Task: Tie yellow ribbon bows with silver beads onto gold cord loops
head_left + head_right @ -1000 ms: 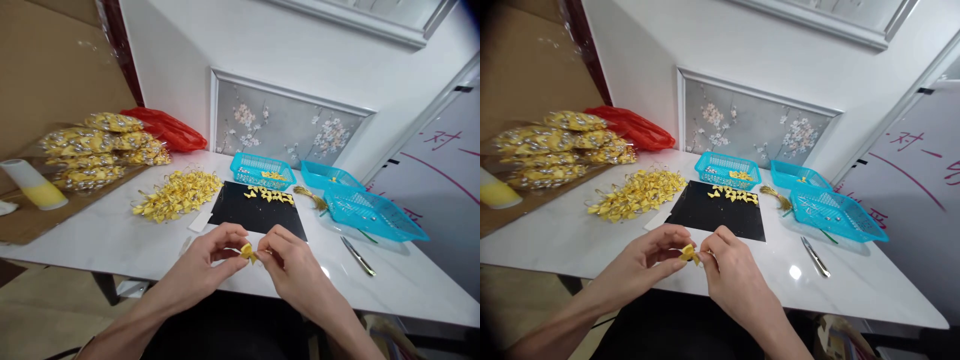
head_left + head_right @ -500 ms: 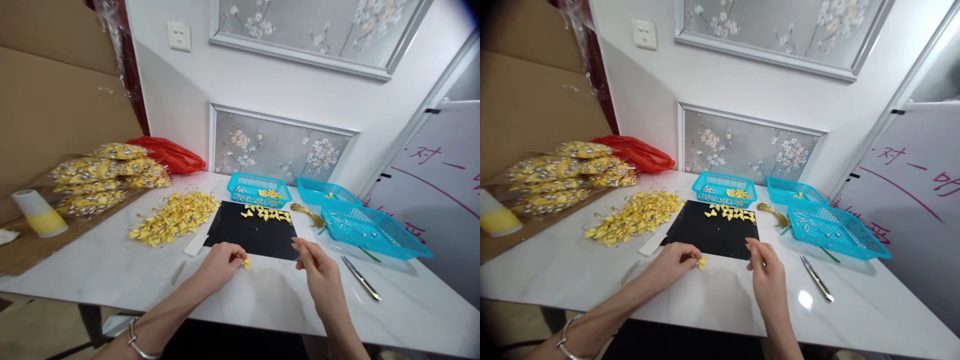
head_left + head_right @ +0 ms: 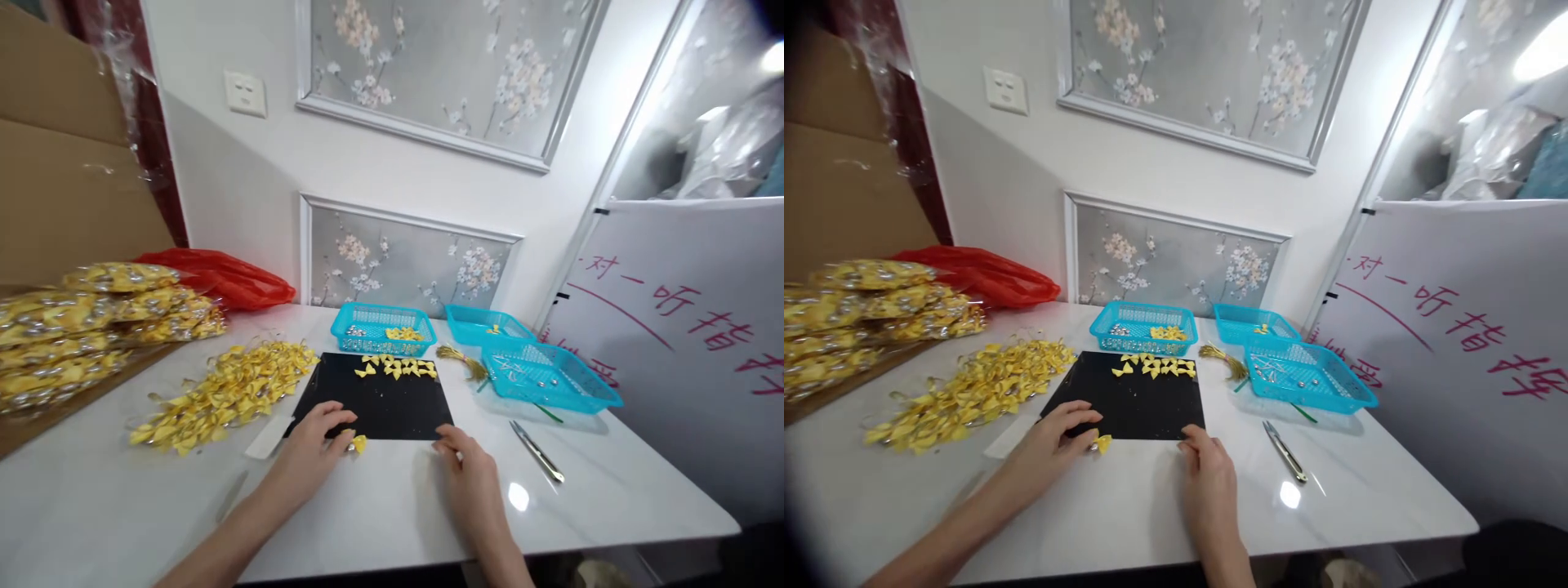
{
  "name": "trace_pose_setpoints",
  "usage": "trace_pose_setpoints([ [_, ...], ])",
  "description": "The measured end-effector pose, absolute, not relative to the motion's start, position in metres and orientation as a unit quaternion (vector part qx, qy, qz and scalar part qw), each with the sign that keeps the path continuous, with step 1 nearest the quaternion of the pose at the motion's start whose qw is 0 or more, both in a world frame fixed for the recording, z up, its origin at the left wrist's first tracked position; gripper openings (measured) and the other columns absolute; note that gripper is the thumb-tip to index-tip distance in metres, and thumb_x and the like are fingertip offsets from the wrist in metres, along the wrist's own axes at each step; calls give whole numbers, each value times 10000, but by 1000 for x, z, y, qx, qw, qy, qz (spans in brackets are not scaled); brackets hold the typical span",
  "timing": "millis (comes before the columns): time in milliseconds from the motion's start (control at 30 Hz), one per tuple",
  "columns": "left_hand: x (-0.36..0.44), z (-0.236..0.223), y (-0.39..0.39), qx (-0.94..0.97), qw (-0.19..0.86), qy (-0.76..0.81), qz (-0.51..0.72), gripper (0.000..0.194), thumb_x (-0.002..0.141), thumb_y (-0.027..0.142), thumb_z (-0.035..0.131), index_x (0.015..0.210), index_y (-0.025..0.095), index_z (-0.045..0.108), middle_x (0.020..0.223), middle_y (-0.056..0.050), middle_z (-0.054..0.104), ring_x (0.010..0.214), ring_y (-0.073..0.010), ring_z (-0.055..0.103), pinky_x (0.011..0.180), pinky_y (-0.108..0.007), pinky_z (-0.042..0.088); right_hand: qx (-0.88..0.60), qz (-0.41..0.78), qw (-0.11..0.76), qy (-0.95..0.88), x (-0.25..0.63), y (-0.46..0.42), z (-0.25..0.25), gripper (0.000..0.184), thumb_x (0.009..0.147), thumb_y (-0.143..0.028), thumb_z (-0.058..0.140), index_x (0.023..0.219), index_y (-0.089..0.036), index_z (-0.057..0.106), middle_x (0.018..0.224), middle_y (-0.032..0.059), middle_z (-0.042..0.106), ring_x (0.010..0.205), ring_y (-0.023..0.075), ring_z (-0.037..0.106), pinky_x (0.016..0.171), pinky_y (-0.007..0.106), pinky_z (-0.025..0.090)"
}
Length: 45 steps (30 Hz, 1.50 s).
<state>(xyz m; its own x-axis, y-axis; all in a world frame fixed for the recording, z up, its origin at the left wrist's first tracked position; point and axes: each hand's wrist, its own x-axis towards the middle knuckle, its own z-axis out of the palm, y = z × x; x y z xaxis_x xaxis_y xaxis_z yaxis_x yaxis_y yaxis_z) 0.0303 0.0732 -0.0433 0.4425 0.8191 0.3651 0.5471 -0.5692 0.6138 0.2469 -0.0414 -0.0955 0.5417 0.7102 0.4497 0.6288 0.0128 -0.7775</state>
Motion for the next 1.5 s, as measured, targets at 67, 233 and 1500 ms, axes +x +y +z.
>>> trace_pose_setpoints([
  [67, 27, -41, 71, 817, 206, 414, 345, 295, 834, 339, 543, 998, 213, 753, 1224, -116, 668, 1058, -289, 672, 823, -373, 574, -722, 12, 476, -502, 240, -43, -91, 265, 847, -138, 486, 851, -231, 735, 787, 61, 703, 763, 241, 653, 708, 364, 511],
  [233, 14, -40, 60, 798, 210, 404, 395, 275, 835, 388, 563, 976, 246, 752, 1218, -93, 692, 987, -273, 699, 735, -330, 591, -739, -1, 347, -577, 242, -39, -75, 153, 919, -158, 547, 890, -206, 690, 953, 50, 685, 907, 205, 632, 798, 366, 524],
  [1500, 62, -10, 5, 505, 706, 249, 428, 278, 818, 357, 712, 1053, 216, 759, 1082, -69, 749, 1107, -249, 616, 912, -323, 489, -598, -238, 452, -617, 208, -36, -34, 217, 968, -238, 466, 1108, -183, 624, 986, 77, 670, 914, 183, 651, 797, 305, 527],
])
